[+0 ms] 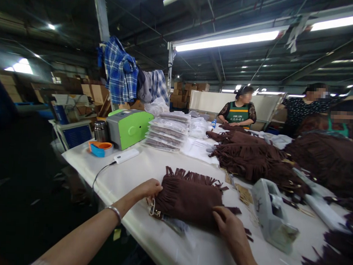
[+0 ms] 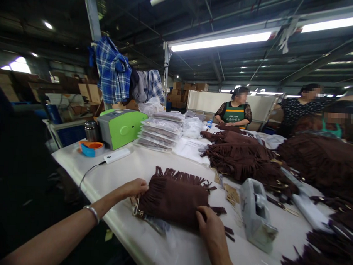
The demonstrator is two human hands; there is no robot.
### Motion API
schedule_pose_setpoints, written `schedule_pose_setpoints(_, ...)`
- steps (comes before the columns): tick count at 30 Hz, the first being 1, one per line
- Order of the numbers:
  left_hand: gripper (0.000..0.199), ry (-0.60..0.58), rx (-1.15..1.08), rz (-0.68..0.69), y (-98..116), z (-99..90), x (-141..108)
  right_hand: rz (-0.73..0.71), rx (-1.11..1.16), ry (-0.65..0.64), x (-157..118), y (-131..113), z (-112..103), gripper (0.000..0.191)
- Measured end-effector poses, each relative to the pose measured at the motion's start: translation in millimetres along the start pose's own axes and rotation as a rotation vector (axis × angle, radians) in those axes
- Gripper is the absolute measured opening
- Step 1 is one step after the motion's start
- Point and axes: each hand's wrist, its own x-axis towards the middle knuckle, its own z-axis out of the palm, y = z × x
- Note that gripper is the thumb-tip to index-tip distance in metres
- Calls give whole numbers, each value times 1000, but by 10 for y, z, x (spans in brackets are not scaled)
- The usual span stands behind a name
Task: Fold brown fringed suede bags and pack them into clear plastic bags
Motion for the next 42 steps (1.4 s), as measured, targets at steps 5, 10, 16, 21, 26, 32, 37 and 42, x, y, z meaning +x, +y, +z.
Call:
schedule_pose_setpoints(5,26,74,84,86,11,-182,219,10,47,45,-52,-227,277,28)
schedule_pose_setpoints(10,15,177,108,218,-147,-510,224,-16,105,57,-43,-484,535,26)
schedule_pose_setpoints(16,42,245,176,566,-414,-436,-176,-47,110,37,-10,-494,627,23)
schedule_pose_setpoints(21,52,147,212,716,-438,-480,-340,-47,73,64,-14,-472,590,24)
schedule_pose_setpoints(26,54,57,201,714,-430,-554,-358,-82,54,66,-17,-475,583,25)
schedule_pose_setpoints(32,15,206,429,606,-385,-383,-211,-130,31,62,-16,-400,596,24)
schedule_pose_setpoints(37,14,320,449,522,-161,-232,-80,-160,1,60,-22,-335,627,23)
schedule_pose_setpoints(42,11,354,404,556,33,-94,-77,-182,-29,77,-30,-391,579,26)
